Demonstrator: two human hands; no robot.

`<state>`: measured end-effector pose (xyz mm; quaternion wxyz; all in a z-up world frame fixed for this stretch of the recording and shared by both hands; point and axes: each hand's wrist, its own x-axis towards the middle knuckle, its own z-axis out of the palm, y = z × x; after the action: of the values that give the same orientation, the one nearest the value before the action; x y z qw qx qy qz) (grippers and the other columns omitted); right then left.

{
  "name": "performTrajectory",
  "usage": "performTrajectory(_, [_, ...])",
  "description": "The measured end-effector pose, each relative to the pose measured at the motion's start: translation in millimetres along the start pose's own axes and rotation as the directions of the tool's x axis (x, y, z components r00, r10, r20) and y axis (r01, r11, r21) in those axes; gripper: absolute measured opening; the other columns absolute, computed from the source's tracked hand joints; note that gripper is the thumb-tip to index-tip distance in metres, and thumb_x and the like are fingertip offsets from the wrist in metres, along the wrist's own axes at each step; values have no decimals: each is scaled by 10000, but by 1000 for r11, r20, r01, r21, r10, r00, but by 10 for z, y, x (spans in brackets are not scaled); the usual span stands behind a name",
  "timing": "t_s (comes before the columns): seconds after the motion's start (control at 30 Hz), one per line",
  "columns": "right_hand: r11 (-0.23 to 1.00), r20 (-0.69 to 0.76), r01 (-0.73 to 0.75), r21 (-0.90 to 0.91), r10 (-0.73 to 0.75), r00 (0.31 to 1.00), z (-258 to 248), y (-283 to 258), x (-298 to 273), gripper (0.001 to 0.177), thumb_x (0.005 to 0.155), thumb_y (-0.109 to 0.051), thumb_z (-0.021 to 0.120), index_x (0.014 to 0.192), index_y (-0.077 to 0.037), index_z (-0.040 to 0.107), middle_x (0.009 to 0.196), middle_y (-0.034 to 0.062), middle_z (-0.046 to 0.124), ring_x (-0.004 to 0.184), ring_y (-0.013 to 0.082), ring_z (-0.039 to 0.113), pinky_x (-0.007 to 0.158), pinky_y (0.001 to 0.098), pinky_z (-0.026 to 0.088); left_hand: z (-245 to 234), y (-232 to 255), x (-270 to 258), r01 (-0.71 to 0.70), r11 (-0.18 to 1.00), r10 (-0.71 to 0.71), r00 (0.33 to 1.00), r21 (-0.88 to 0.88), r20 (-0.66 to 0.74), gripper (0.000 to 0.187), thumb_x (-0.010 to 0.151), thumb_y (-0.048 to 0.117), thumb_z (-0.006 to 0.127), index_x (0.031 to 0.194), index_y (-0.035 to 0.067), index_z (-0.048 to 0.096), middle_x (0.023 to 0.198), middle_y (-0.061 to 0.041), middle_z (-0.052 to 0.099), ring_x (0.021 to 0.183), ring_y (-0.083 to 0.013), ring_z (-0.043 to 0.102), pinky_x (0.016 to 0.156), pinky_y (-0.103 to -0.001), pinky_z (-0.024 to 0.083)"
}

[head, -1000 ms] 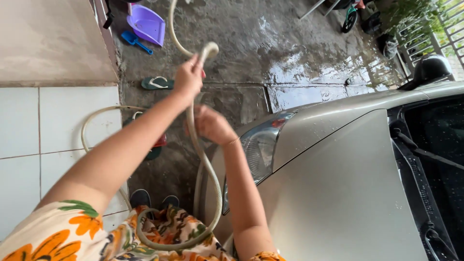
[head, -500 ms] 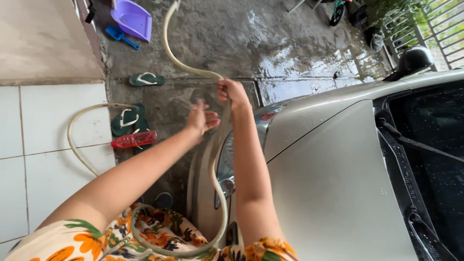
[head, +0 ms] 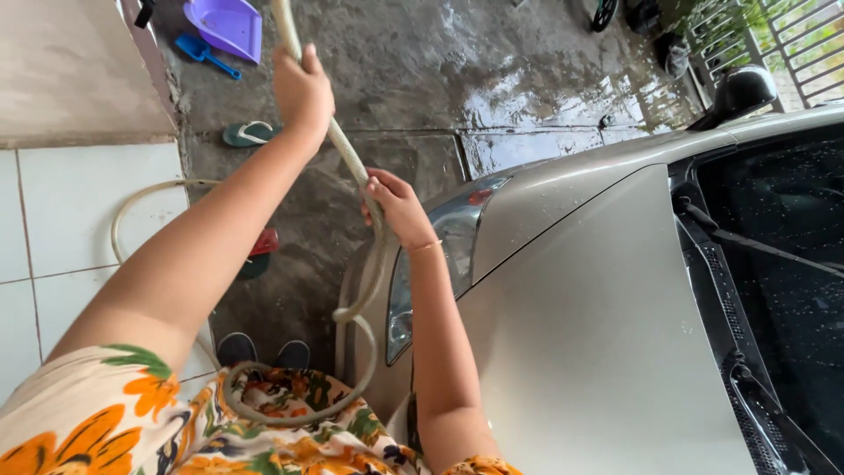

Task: The recorder is washing a car using a hose and soap.

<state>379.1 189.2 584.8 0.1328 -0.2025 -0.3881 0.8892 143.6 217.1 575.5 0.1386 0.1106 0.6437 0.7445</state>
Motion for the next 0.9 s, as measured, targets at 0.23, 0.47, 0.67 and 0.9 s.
performTrajectory(0.23, [208,-215,-82,-975,-778,590,1202,-9,-157,471,902,-289,802,1240,-22,608,822,133,677,736,99,568,645,269,481,195,743,-89,-548,685,524,829,481,198,284,1076,258,622,1099,14,480,826,-177,690,730,-407,710,584,-487,558])
performTrajectory(0.47, [709,-240,172,-684,-441,865,117,-38,-754,226,1011,-220,669,1108,-16,677,714,-45,567,563,38,469,471,203,339,-52,1019,-878,434,877,-236,762,-205,603,255,1033,349,459,1113,118,387,741,-93,644,459,-238,620,420,-401,549])
performTrajectory(0.67, [857,-163,288,-427,-386,908,-22,-30,-1072,255,1025,-277,614,939,-41,568,656,-20,502,470,65,435,399,212,330,213,1417,-1646,262,935,25,621,-238,783,179,1122,264,436,1114,85,433,754,-59,539,487,-134,470,427,-305,414])
performTrajectory(0.9, [673,-79,623,-399,-702,707,-250,-676,-831,737,1038,-632,363,1143,66,576,894,98,628,820,173,601,785,314,499,101,1538,-1903,-374,899,418,587,-227,693,187,1099,204,499,1195,46,476,771,-70,599,659,-198,621,612,-381,527])
